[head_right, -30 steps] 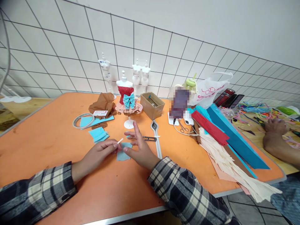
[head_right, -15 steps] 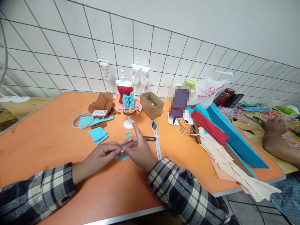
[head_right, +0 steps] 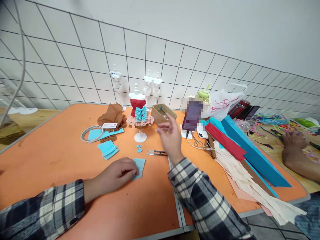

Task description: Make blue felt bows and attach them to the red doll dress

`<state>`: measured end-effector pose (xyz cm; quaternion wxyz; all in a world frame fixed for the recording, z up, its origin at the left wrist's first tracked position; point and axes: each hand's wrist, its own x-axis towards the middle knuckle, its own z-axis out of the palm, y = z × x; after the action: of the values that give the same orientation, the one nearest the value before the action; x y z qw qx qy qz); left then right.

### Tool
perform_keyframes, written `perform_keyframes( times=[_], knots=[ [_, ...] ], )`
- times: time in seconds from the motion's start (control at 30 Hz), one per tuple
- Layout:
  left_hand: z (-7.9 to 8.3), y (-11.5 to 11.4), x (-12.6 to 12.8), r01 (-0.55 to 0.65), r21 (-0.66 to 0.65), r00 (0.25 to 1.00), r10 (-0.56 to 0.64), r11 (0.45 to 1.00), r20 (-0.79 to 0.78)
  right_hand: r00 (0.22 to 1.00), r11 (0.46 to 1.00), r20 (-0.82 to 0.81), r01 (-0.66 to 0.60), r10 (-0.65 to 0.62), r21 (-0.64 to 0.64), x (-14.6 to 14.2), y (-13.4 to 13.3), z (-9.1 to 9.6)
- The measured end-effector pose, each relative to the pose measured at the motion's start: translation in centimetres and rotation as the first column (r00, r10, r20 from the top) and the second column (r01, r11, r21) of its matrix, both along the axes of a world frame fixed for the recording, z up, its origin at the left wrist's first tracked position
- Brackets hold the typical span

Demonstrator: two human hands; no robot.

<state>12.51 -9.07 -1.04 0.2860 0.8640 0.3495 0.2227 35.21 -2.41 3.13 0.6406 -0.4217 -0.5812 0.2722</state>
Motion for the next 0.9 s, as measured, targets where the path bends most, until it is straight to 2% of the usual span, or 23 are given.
perform_keyframes(
  times=[0.07,0.13,0.2,0.3,0.37,0.5,0.67,0.73,0.83,0.9],
  knots=[
    [-0.2,0.1,0.0,0.003,0.012,1.000,-0.002,1.000,-0.019,0.983,0.981,0.051,0.170,-0.175,0.094,1.7,3.3,1.2],
    [-0.3,0.2,0.0,-0.013,0.006,1.000,0.013,1.000,-0.020,0.951,0.955,0.125,0.269,-0.284,0.122,3.1,6.4,1.7],
    [-0.4,0.3,0.0,-0.006,0.016,1.000,0.007,1.000,-0.028,0.921,0.945,0.216,0.308,-0.324,0.107,3.8,8.8,1.8],
    [-0.5,0.3,0.0,0.014,0.037,1.000,-0.013,0.999,-0.029,0.881,0.946,0.348,0.316,-0.322,0.076,3.8,10.7,1.5],
    [-0.5,0.3,0.0,0.013,0.038,1.000,-0.012,0.999,-0.021,0.850,0.947,0.423,0.313,-0.314,0.073,3.6,11.2,1.4],
    [-0.5,0.3,0.1,0.017,0.052,0.999,-0.015,0.998,-0.028,0.735,0.914,0.556,0.385,-0.388,0.128,3.3,11.6,1.4],
    [-0.6,0.4,0.2,0.024,0.064,0.999,-0.021,0.998,-0.040,0.676,0.917,0.678,0.398,-0.288,-0.007,3.4,12.0,1.3],
    [-0.6,0.4,0.2,0.024,0.060,0.999,-0.021,0.998,-0.039,0.648,0.908,0.705,0.419,-0.287,-0.015,3.4,12.0,1.3],
    [-0.5,0.3,0.2,0.024,0.058,0.999,-0.022,0.998,-0.042,0.662,0.902,0.666,0.430,-0.345,0.040,3.3,11.3,1.4],
    [-0.2,0.3,0.2,0.024,0.049,0.999,-0.022,0.998,-0.045,0.743,0.916,0.556,0.392,-0.372,0.089,2.9,9.9,1.5]
  ],
)
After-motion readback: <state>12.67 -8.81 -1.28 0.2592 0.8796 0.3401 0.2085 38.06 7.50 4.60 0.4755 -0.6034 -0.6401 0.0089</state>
